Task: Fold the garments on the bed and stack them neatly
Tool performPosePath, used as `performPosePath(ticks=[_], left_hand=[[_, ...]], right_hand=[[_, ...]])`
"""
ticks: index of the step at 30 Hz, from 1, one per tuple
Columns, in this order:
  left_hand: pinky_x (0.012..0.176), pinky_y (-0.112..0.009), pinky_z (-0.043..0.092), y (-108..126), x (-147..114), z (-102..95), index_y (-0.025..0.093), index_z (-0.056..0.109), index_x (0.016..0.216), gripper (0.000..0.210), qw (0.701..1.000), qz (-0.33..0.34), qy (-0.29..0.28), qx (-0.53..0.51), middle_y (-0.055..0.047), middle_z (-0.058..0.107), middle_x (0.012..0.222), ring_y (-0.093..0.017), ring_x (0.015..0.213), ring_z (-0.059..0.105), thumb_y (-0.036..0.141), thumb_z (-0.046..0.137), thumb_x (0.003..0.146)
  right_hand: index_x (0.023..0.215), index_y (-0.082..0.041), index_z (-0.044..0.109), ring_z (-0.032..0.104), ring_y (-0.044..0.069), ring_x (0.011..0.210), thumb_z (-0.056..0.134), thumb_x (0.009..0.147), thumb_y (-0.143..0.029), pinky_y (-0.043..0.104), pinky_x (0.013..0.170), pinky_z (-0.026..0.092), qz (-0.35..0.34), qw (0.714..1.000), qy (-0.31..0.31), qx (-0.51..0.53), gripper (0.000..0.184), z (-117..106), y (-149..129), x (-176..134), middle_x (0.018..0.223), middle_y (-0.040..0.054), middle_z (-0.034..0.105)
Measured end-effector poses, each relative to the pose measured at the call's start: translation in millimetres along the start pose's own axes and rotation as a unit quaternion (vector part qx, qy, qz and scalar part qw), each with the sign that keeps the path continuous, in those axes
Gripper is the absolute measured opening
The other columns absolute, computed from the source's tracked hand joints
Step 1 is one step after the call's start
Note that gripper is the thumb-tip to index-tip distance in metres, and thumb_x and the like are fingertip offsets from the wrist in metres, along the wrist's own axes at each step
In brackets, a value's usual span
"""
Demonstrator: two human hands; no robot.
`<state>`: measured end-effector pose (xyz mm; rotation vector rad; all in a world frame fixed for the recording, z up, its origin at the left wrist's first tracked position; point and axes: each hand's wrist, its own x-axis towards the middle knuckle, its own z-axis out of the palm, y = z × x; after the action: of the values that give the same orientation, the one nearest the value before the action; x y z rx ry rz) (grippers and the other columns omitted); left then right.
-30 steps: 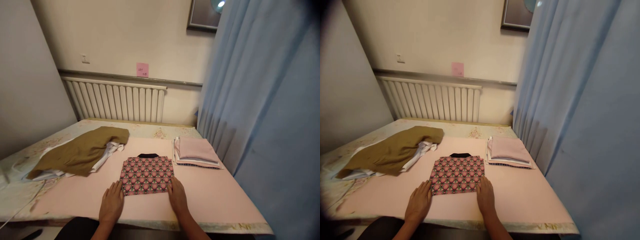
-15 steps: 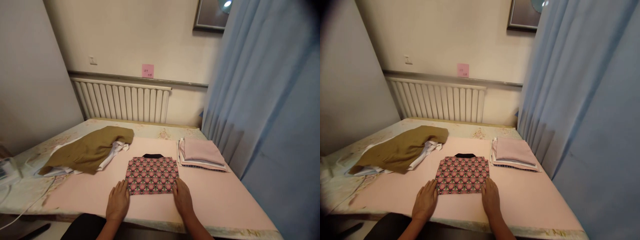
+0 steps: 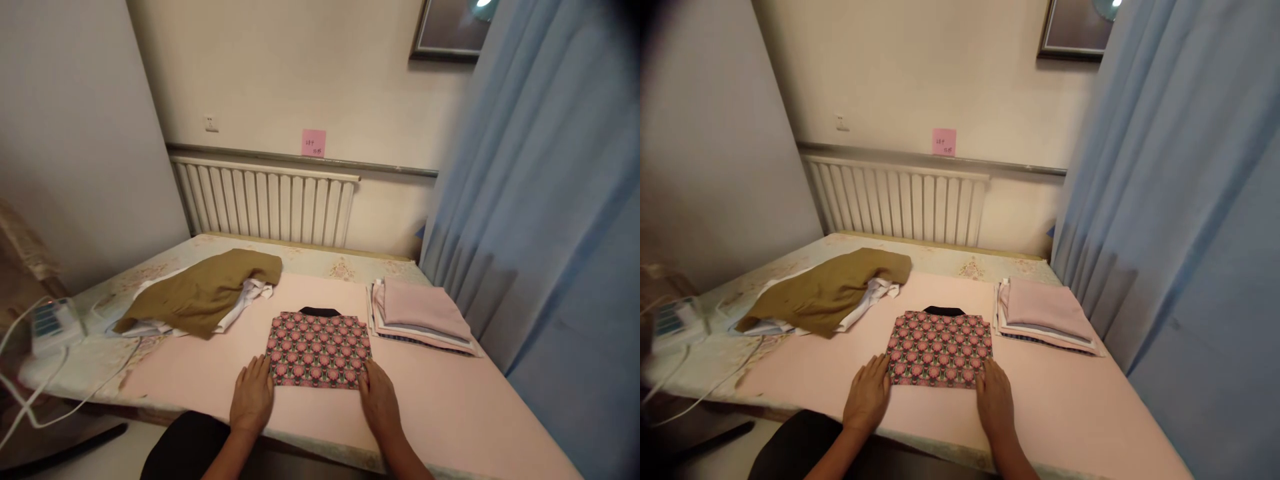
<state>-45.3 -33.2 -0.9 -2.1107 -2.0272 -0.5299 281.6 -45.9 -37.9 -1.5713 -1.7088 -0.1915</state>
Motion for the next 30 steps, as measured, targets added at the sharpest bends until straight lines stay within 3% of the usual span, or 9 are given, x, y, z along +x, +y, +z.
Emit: performPosePath(ticks=[30], left_hand=[[0.111, -0.043, 0.031, -0.9, -1.3, 2.6, 0.014, 0.056, 0.13, 0.044, 1.0, 0.004, 0.014, -0.008, -0.01, 0.057, 0.137, -0.025, 0.132, 0.046, 0.019, 0.036, 0.092]], right_hand=[[0.122, -0.015, 0.057, 0.056, 0.027, 0.114, 0.038, 0.097, -0.039, 0.047, 0.101, 0.045, 0.003, 1.0, -0.011, 0.005, 0.04, -3.8, -2.3, 0.9, 0.122, 0.0165, 0.062]])
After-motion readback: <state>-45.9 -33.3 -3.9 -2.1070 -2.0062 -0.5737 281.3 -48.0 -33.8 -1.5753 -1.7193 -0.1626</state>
